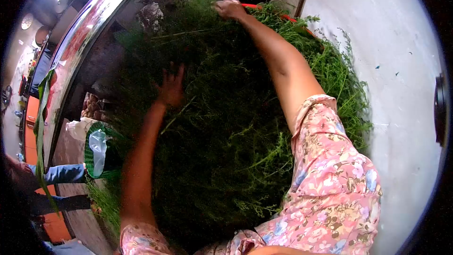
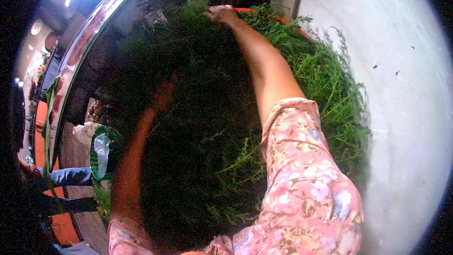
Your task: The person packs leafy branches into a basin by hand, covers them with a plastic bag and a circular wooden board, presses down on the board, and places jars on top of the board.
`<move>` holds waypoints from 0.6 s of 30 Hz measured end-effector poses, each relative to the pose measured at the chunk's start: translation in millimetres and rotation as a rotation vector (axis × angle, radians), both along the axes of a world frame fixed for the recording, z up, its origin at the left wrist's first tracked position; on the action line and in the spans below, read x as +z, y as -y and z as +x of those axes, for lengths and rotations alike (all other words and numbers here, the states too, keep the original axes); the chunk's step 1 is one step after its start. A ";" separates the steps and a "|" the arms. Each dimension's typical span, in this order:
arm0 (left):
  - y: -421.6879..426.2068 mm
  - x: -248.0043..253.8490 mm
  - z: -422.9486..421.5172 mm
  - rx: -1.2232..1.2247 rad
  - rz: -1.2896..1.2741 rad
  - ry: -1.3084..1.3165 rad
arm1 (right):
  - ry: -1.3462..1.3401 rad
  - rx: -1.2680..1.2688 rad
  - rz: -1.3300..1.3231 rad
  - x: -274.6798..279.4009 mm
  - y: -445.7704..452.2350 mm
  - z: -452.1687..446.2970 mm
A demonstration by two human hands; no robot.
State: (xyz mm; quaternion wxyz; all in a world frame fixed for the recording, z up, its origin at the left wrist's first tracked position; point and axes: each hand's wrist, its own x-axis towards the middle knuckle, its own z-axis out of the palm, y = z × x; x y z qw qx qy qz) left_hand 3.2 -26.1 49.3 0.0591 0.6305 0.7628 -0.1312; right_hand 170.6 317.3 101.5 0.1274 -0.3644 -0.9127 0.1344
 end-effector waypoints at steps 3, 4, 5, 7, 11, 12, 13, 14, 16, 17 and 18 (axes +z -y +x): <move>2.6 30.4 11.7 -0.015 -0.085 0.013 | -0.040 0.305 0.237 -30.3 -3.3 12.1; -1.8 35.8 3.0 -0.060 -0.146 -0.040 | -0.107 0.381 0.153 -40.3 -9.1 15.0; -3.0 34.7 1.1 -0.066 -0.159 -0.051 | -0.036 0.373 0.170 -49.8 -14.0 13.6; -2.6 34.5 1.1 -0.044 -0.139 -0.039 | 0.117 0.289 0.086 -47.2 -9.8 12.1; 6.4 50.3 12.8 -0.033 -0.013 -0.089 | 0.295 0.077 -0.189 -29.4 -1.0 -2.8; 3.8 53.6 10.3 -0.033 -0.079 -0.129 | 0.244 0.087 -0.163 -44.4 -16.1 -11.7; -0.3 49.8 5.1 -0.032 -0.144 -0.167 | 0.195 0.098 -0.136 -52.4 -24.4 -16.7; -3.0 41.4 -2.6 -0.056 -0.144 -0.150 | 0.161 0.119 -0.145 -51.6 -22.9 -14.6; -4.1 25.5 -20.6 -0.124 -0.082 -0.071 | 0.109 0.177 -0.164 -47.2 -12.0 -8.0; -1.4 15.4 -29.8 -0.144 -0.043 -0.006 | 0.187 0.155 -0.001 -42.3 -6.9 -6.2; 2.1 10.1 -34.8 -0.167 -0.005 0.059 | 0.265 0.124 0.161 -34.8 1.0 -3.5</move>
